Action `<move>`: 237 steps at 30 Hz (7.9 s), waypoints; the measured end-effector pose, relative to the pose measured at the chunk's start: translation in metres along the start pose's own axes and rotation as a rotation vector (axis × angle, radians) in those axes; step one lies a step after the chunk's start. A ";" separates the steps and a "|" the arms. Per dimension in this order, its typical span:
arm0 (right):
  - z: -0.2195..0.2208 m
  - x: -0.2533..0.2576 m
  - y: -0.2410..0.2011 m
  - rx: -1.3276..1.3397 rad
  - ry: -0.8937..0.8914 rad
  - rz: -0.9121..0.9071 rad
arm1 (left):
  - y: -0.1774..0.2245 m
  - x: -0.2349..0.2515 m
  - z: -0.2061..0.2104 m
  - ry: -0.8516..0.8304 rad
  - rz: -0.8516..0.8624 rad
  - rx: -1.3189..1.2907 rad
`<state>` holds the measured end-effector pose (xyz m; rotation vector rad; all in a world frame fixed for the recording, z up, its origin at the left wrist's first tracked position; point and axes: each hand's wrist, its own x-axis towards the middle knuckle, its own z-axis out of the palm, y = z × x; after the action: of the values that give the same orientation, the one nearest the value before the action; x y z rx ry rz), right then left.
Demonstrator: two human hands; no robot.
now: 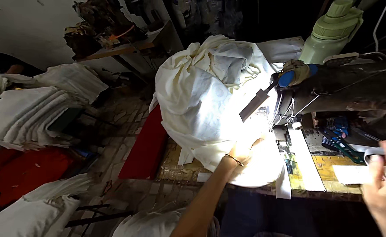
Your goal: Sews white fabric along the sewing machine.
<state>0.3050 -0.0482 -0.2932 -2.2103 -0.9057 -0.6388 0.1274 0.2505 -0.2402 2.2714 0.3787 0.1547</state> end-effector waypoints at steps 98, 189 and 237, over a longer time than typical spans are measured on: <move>0.012 -0.133 -0.133 0.440 -0.176 -0.209 | 0.008 -0.093 0.060 0.040 0.509 0.143; -0.012 -0.074 -0.137 0.454 -0.622 -0.271 | 0.017 -0.043 0.054 0.083 0.490 0.655; -0.015 -0.053 -0.151 0.406 -0.773 -0.279 | -0.003 -0.014 0.049 0.051 0.300 0.232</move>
<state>0.1557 0.0005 -0.2590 -1.9592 -1.5798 0.3183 0.1246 0.2133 -0.2745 2.5486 0.0815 0.3375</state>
